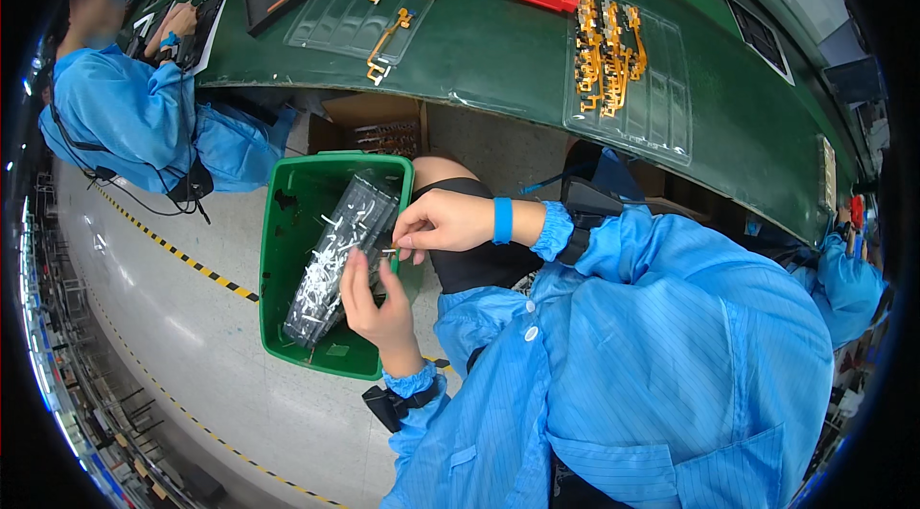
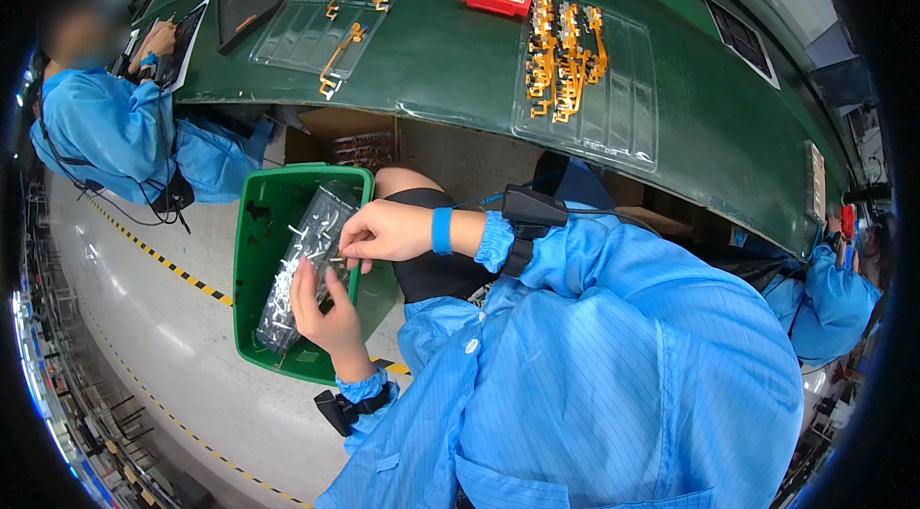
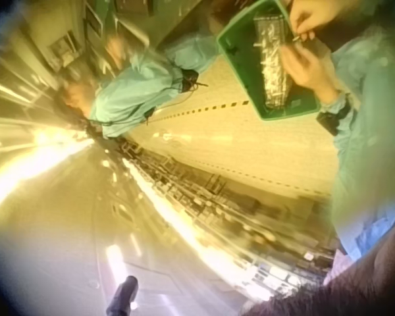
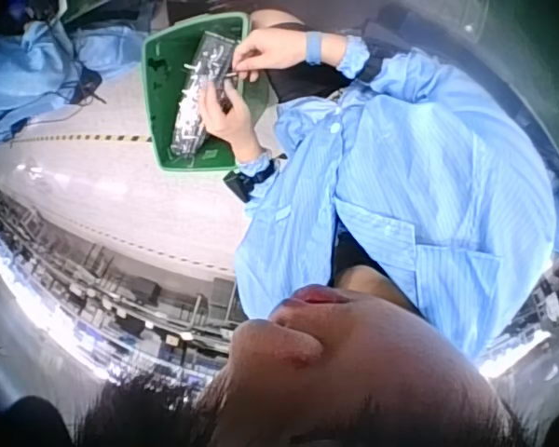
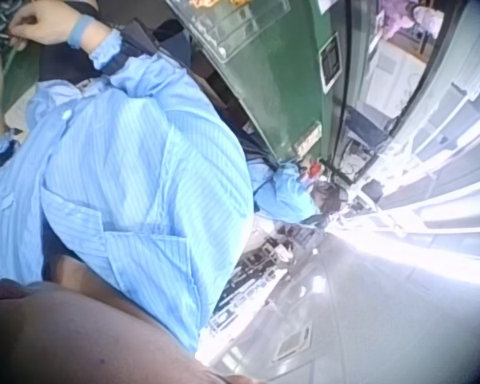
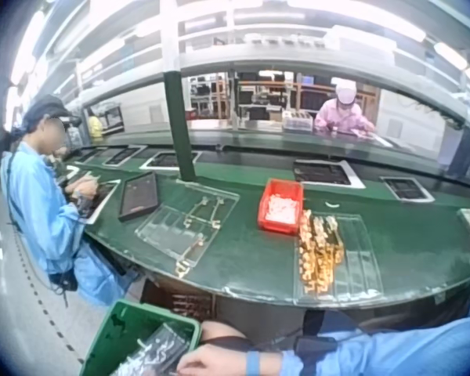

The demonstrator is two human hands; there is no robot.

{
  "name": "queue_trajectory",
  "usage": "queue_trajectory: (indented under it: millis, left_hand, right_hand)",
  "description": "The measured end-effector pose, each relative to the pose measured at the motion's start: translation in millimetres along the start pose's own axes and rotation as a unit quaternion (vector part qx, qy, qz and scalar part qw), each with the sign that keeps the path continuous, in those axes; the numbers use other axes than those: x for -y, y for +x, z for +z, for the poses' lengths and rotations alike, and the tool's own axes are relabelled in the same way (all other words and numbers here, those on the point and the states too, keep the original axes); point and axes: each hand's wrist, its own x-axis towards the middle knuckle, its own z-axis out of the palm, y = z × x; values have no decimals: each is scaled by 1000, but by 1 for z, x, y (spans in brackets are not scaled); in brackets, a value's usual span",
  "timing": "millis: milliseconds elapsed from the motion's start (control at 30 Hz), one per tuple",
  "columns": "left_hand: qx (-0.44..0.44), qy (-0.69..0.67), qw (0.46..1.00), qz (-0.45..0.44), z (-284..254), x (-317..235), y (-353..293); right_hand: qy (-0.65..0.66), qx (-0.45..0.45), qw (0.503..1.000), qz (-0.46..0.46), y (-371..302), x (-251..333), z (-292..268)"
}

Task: The person is manually assembling small electronic components on an assembly line.

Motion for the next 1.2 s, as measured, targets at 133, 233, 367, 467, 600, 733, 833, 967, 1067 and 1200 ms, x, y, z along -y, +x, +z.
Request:
queue_trajectory:
  millis: [133,233,367,467,600,733,833,967,1067,1200]
  left_hand:
    - [19,-18,999,43,10,-6,-5]
    - [22,-4,999,46,13,-6,-5]
    - [23,-19,999,19,14,-7,-4]
    - [31,-43,999,-1,19,-6,-5]
    - [30,-223,949,-223,19,-11,-11]
    - [33,-416,812,-408,14,-10,-10]
    - [23,-478,768,-425,12,-3,-13]
    - [-103,-405,787,-454,4,26,-6]
    - [-118,-90,918,-367,-14,94,-37]
    - [10,22,948,-318,-26,87,-41]
  right_hand:
    - [23,-5,1000,3,0,2,5]
    - [29,8,999,12,1,3,5]
    - [74,19,997,20,2,-3,7]
    - [85,8,996,15,0,-7,7]
    - [55,12,998,7,-2,-4,8]
    - [49,15,999,-8,-4,-6,6]
    - [54,31,998,-7,-3,-7,5]
    - [98,28,995,21,-5,-6,2]
    - [104,16,993,59,-8,-4,-3]
    - [62,34,993,97,-12,5,-8]
